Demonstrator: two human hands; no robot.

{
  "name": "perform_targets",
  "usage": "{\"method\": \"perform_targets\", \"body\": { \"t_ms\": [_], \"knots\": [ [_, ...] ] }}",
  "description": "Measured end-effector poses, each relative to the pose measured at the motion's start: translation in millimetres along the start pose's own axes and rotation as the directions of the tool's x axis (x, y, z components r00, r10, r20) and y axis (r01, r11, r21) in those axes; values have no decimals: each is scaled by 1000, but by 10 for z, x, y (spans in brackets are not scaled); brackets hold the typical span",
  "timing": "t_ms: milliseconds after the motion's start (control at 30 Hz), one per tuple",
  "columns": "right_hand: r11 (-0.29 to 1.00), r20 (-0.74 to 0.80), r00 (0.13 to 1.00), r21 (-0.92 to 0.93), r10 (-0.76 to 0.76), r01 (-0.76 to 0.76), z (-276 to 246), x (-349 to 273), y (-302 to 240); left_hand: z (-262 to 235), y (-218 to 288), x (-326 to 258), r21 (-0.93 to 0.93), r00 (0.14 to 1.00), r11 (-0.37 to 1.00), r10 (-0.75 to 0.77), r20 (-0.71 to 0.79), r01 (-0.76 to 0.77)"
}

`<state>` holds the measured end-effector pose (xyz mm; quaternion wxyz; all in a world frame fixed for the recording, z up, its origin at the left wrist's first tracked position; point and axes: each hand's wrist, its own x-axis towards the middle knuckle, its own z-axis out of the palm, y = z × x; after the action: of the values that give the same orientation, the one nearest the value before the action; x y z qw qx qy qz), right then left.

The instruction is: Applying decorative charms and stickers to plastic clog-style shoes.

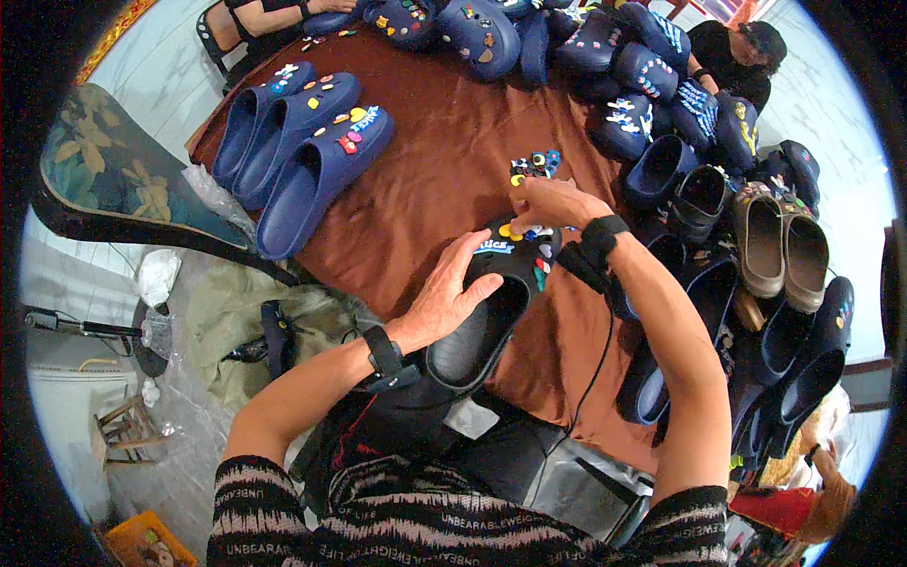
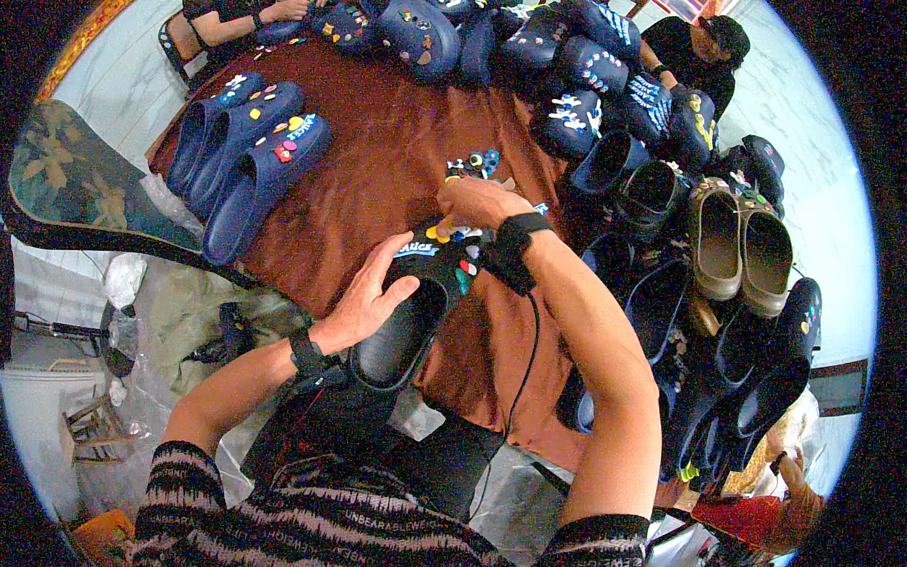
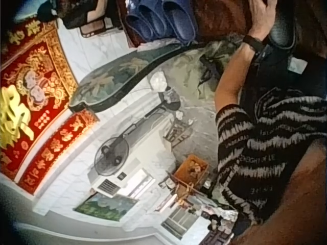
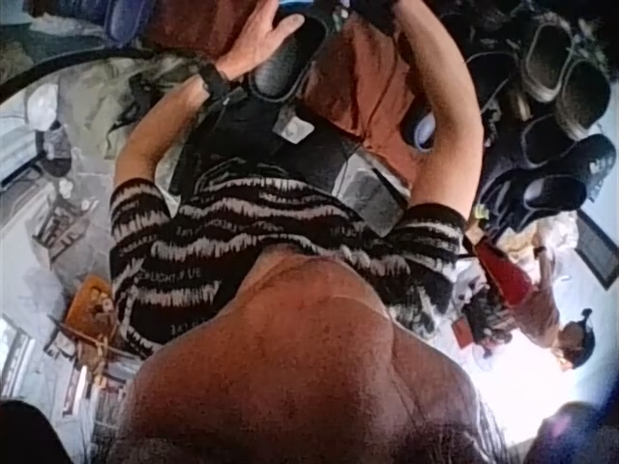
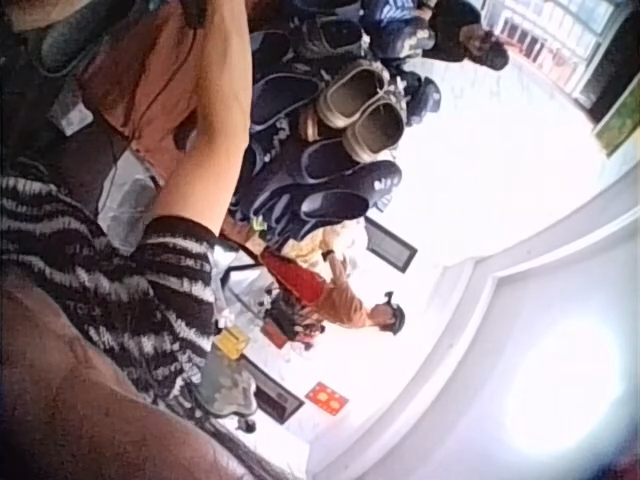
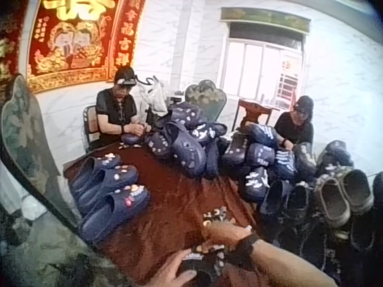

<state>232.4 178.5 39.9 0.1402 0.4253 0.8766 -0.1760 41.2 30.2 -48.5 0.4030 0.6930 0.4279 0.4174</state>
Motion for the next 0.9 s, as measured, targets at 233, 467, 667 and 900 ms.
{"method": "perform_targets", "body": {
  "t_ms": [233, 467, 667, 900],
  "knots": [
    [983, -283, 958, 186, 50, 3, 296, -225, -42, 5, -31, -6, 26, 999, 999, 27, -17, -26],
    [986, -418, 899, -148, -134, 78, 466, -335, -167, -7, 2, -8, 29, 1000, 999, 17, -16, -17],
    [943, -382, 888, -299, -255, 143, 494, -451, -233, -13, 1, -8, 45, 1000, 999, 22, -7, -22],
    [963, -209, 963, -243, -173, 121, 396, -388, -295, 7, -3, 17, 72, 1000, 997, 19, -10, -18]
  ]
}}
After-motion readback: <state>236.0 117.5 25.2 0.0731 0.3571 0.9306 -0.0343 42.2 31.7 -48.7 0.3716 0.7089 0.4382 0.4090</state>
